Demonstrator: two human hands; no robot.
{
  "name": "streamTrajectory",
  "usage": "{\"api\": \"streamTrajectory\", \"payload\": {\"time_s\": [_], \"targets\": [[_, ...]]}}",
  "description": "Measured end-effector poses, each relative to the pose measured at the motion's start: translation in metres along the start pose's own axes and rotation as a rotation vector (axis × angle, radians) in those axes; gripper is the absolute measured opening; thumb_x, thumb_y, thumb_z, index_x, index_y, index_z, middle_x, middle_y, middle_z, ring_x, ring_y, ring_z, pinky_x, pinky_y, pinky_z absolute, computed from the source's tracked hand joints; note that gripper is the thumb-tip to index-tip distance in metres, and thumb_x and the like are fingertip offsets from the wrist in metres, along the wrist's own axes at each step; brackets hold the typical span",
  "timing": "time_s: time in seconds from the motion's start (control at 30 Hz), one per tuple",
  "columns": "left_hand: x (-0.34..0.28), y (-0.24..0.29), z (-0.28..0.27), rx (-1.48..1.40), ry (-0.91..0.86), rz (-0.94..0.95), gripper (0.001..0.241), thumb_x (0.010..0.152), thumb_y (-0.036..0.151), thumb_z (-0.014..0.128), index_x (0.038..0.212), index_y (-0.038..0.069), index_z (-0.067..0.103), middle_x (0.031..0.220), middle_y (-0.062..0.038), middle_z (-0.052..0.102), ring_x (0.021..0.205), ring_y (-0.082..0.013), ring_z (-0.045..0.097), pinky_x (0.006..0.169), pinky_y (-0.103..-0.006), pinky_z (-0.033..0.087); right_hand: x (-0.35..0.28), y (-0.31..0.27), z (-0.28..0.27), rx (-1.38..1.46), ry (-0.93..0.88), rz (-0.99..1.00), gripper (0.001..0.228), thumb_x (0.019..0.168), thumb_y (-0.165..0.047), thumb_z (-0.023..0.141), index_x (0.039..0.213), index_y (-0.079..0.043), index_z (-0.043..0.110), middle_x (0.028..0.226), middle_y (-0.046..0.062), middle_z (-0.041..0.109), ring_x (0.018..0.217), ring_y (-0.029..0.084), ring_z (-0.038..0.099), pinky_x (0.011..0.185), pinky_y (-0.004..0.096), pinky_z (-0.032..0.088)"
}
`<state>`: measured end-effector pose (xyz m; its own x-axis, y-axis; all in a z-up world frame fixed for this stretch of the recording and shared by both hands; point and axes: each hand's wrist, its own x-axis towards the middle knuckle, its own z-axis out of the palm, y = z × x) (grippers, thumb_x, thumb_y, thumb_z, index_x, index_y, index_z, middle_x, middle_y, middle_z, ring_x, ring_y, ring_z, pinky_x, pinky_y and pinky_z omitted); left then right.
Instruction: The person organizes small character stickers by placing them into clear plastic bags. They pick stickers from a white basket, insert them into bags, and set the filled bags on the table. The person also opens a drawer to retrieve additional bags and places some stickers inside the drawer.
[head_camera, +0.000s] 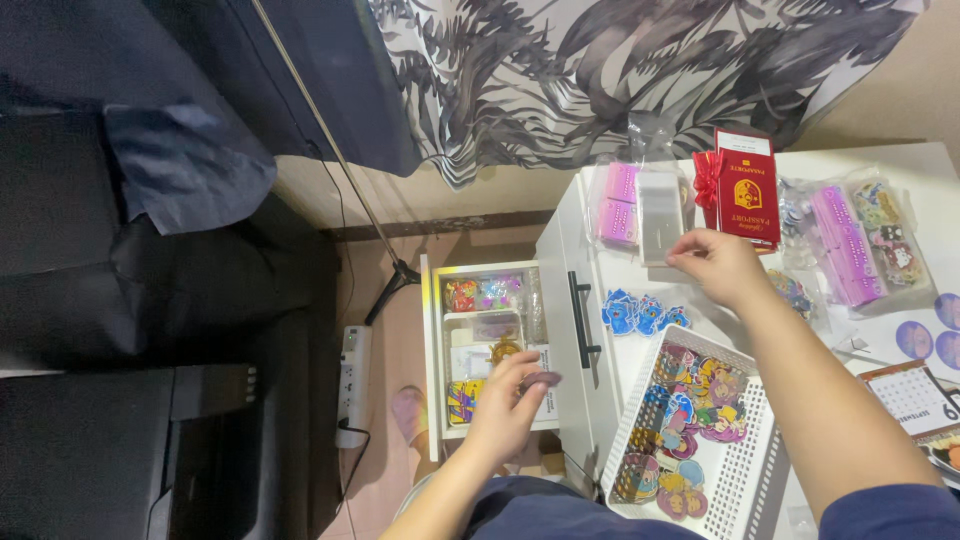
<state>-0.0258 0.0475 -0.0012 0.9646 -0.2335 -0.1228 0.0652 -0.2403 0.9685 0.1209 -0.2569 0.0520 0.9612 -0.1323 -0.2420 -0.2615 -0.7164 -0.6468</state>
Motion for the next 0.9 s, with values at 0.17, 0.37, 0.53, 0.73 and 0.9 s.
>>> {"api": "streamTrajectory", "payload": {"time_s": [0.17,0.37,0.53,0.73,0.9], "targets": [[0.03,0.034,0.023,-0.276,-0.008,-0.211,0.032,0.081,0.027,0.056,0.109,0.012,0.064,0.11,-0.002,0.065,0.103,-0.0144,0.061,0.089,-0.0289,0.046,-0.014,0.014,-0.015,0.168,-0.001,-0.088,0.011,0.078,-0.007,0.069,0.085,-0.007,0.062,0.1,0.008,0.068,0.091,0.015,0.063,0.084,0.028,0.048],[0.031,0.062,0.03,-1.214,-0.276,-0.442,0.024,0.085,0.016,0.06,0.104,0.002,0.06,0.112,-0.012,0.062,0.097,-0.023,0.062,0.084,-0.0381,0.05,-0.095,-0.035,-0.024,0.498,0.243,-0.188,0.012,0.087,0.003,0.057,0.089,-0.006,0.05,0.093,0.017,0.064,0.093,0.024,0.065,0.09,0.035,0.052],[0.025,0.075,0.041,-1.446,-0.385,-0.462,0.034,0.08,0.013,0.064,0.111,0.005,0.053,0.13,-0.014,0.053,0.106,-0.0262,0.059,0.094,-0.0468,0.045,-0.159,-0.033,0.01,0.322,0.189,-0.65,0.016,0.076,0.008,0.061,0.087,-0.003,0.065,0.104,0.017,0.066,0.104,0.025,0.064,0.1,0.033,0.049],[0.018,0.061,0.048,-1.143,-0.191,-0.218,0.025,0.084,0.016,0.064,0.103,0.001,0.061,0.082,-0.005,0.063,0.069,-0.01,0.055,0.063,-0.0185,0.043,-0.194,-0.04,0.039,-0.07,0.041,-0.993,0.029,0.07,-0.026,0.076,0.09,-0.009,0.066,0.101,0.006,0.068,0.097,0.027,0.062,0.1,0.048,0.041],[0.002,0.076,0.044,-0.404,-0.08,-0.131,0.02,0.084,0.016,0.064,0.103,0.01,0.067,0.088,-0.004,0.069,0.086,-0.0133,0.065,0.077,-0.0272,0.05,-0.185,-0.029,0.048,0.608,0.001,-0.094,0.046,0.072,0.0,0.07,0.117,-0.004,0.063,0.093,0.012,0.07,0.083,0.016,0.063,0.075,0.032,0.055]]}}
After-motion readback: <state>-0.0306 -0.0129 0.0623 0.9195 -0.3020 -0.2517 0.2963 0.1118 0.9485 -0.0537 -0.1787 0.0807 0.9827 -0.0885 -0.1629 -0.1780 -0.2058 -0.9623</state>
